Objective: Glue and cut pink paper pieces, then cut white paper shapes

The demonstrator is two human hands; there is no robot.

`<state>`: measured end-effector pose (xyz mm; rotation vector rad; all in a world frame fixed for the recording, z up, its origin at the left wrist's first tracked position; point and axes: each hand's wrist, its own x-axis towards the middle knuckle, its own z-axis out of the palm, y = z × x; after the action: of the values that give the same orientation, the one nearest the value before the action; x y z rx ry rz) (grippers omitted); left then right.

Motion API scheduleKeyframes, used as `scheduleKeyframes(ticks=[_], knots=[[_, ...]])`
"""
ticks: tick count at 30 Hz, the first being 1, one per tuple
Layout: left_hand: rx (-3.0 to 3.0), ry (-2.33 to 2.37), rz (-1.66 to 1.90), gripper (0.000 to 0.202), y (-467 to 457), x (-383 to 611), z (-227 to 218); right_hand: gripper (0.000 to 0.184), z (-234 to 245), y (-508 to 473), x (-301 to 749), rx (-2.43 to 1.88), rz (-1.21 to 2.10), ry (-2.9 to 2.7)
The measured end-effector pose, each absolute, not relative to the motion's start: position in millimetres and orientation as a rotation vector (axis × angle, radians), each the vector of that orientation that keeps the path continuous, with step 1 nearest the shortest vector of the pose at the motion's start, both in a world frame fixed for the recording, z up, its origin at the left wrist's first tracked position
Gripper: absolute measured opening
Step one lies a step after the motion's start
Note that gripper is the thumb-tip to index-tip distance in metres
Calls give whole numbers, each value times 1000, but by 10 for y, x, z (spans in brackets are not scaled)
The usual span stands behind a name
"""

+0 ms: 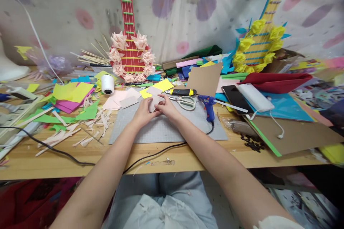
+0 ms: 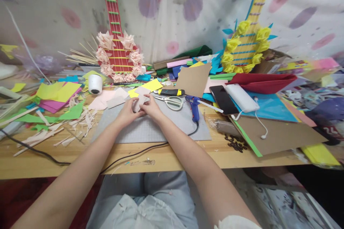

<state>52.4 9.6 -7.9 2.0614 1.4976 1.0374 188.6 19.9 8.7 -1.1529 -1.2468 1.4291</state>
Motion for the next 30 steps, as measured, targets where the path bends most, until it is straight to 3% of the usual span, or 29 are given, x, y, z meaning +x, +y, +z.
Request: scheduleKeyframes(ticks=[6, 23, 30], knots=[[1976, 1522, 1135, 47, 59, 487, -141, 16, 5, 181, 1886, -1075, 1476, -1165], [1841, 1479, 1267, 29, 10, 457, -109, 24, -53, 119, 1890, -974, 1402, -1241], [1806, 1492, 1241, 41, -12, 470, -85, 21, -67, 130, 1883, -1003, 1372, -1241]])
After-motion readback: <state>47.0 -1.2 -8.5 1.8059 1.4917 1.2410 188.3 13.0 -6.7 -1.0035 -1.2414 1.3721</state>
